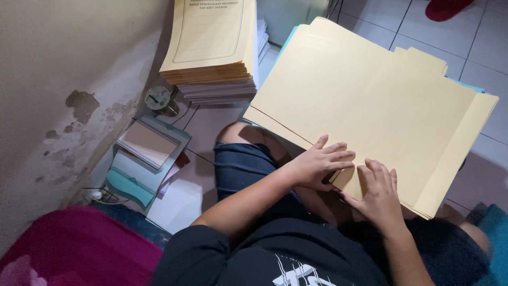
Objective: Sorting and stacking large yellow paper folders on the floor in a print shop
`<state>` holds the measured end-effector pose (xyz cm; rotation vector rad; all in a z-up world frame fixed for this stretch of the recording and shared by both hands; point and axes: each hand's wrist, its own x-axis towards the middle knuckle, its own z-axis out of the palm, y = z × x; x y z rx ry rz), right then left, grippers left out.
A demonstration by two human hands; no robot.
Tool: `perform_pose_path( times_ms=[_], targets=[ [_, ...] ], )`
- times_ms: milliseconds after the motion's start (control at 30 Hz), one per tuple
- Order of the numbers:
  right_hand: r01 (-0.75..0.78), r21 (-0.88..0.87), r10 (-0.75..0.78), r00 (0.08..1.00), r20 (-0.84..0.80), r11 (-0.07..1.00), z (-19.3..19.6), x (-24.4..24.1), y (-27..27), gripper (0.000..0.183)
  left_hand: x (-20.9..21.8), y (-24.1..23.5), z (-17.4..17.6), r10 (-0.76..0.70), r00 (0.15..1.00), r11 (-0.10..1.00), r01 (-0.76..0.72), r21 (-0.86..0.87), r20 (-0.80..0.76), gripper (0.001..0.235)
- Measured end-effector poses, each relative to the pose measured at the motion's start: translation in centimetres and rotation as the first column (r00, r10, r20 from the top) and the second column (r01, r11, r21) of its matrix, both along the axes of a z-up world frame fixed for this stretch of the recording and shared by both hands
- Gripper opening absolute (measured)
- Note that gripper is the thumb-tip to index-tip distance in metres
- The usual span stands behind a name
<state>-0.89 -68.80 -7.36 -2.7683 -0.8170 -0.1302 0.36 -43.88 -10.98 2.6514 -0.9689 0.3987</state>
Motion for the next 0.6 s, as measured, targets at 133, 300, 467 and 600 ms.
perform_pose_path(
  times_ms=[133,300,467,600],
  targets=[
    [0.002,0.016,-0.001,0.998,-0.069,1.000,0.8,0.0,0.1,0.084,0.1,0.0,-0.2,-0.009,1.000,1.000,0.009,0.000,-0.005,0.099],
    [0.033,0.115,-0.010,0.980,-0.197,0.993,-0.3,0.6,-1.3,0.060,-0.2,0.3,0.9,-0.038,0.997,0.995,0.032,-0.097,-0.065,0.089],
    [0.191,0.390,-0.086,0.959,-0.271,0.901,0.8,1.4,-2.4,0.014,0.7,0.1,2.2,-0.086,0.974,0.968,0.031,-0.250,-0.210,0.081],
    [0.476,0.320,-0.289,0.824,-0.488,0.819,3.0,1.6,-2.1,0.018,2.2,-1.2,1.7,-0.045,0.995,0.913,0.007,-0.407,-0.085,0.020]
  ],
)
